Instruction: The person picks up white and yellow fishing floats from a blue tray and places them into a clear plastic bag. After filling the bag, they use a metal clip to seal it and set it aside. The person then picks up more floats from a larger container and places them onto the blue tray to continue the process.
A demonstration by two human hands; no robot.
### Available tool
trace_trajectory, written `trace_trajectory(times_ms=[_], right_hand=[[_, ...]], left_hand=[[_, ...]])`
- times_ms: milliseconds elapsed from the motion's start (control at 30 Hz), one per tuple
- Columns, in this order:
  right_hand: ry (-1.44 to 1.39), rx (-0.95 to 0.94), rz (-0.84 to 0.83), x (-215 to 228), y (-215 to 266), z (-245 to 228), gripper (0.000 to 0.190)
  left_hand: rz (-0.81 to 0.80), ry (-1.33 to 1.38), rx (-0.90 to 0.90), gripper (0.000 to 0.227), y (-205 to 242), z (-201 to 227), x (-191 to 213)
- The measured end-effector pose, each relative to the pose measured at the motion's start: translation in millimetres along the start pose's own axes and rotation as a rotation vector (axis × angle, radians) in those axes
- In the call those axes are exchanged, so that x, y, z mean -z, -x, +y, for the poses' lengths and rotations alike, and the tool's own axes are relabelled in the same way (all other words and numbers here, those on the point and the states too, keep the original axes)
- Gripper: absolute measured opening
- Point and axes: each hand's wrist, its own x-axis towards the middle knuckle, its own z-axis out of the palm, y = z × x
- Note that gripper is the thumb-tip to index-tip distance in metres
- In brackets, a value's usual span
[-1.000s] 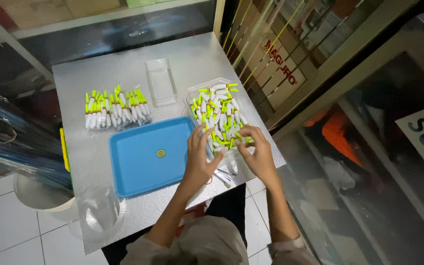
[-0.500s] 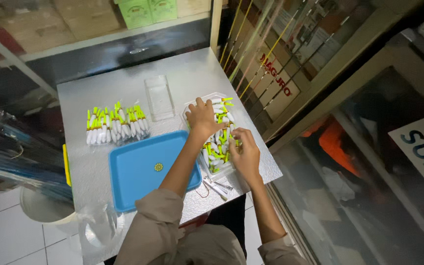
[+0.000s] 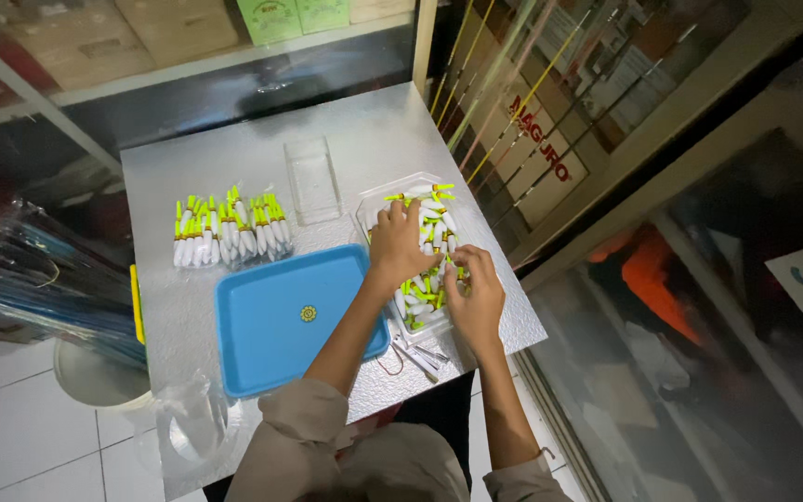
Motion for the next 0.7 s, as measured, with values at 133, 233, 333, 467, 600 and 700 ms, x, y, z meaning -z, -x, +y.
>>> trace_trajectory(times_ms=[133, 233, 333, 467, 600, 700], right_hand=[[0.002, -0.02, 0.027, -2, 1, 2, 0.009], [-0.027, -0.034, 0.036, -1, -1, 0, 0.01], [-0.035, -0.032, 0.045, 0, -3, -3, 0.009], [-0.039, -0.04, 0.068, -1, -2, -1, 0.009], [-0.053, -0.008, 0.087, -1, -3, 1, 0.008], [-0.064, 0.001, 0.078, 1, -4, 0, 0.008]], left_hand=[[-0.016, 0.035, -0.013, 0.101, -1, 1, 1], [-0.065, 0.082, -0.001, 0.108, 2, 9, 10], [-0.062, 0.196, 0.014, 0.119, 8, 21, 29], [-0.046, 0.3, 0.018, 0.121, 10, 20, 31], [-0.06, 0.26, 0.025, 0.122, 5, 12, 15], [-0.053, 0.206, 0.014, 0.112, 8, 14, 17]])
